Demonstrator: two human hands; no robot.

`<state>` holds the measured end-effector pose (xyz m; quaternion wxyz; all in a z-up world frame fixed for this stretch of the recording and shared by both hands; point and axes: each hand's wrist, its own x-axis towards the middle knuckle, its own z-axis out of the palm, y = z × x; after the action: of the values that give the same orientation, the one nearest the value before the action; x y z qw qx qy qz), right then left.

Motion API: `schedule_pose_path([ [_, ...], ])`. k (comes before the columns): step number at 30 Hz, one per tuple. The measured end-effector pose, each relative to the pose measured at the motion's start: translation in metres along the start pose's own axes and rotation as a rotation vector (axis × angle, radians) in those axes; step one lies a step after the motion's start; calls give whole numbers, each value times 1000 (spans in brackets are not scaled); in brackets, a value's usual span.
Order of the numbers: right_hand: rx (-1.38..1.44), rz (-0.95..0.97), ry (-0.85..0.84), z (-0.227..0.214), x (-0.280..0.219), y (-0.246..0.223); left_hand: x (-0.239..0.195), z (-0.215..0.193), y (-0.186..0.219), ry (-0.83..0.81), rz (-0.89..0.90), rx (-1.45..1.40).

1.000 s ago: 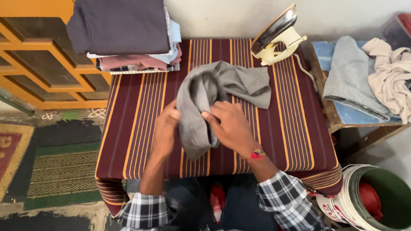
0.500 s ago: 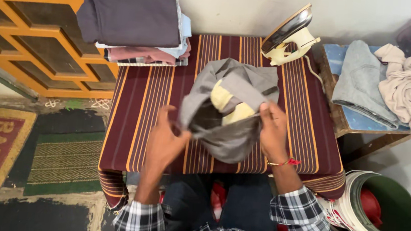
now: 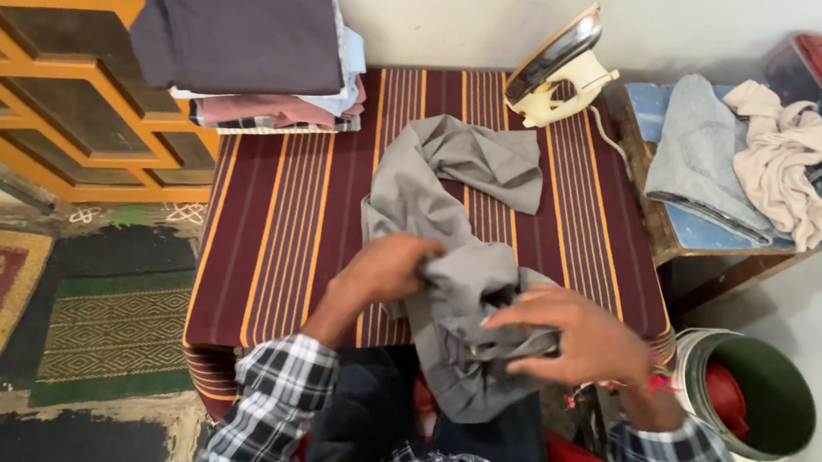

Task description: The person irons trousers by laying them out on a padded surface, smoothing the fabric by hand, and moving an iron back and forth across different sections of the garment.

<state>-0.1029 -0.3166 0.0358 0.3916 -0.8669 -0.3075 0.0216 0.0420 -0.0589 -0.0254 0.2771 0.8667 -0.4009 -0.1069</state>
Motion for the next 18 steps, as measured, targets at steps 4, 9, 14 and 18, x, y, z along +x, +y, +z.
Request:
schedule_pose_path([
  [4, -44, 306, 294, -29, -42, 20, -29, -7, -24, 394, -39, -337],
  [9, 48, 209, 607, -9, -27, 17, -78, -26, -26, 937, -119, -409],
  [14, 250, -269, -130, 28, 21, -4, -134, -60, -104, 1307, -225, -413],
  [18, 285, 115, -90, 51, 59, 22, -187, -50, -147, 768, -571, -92],
])
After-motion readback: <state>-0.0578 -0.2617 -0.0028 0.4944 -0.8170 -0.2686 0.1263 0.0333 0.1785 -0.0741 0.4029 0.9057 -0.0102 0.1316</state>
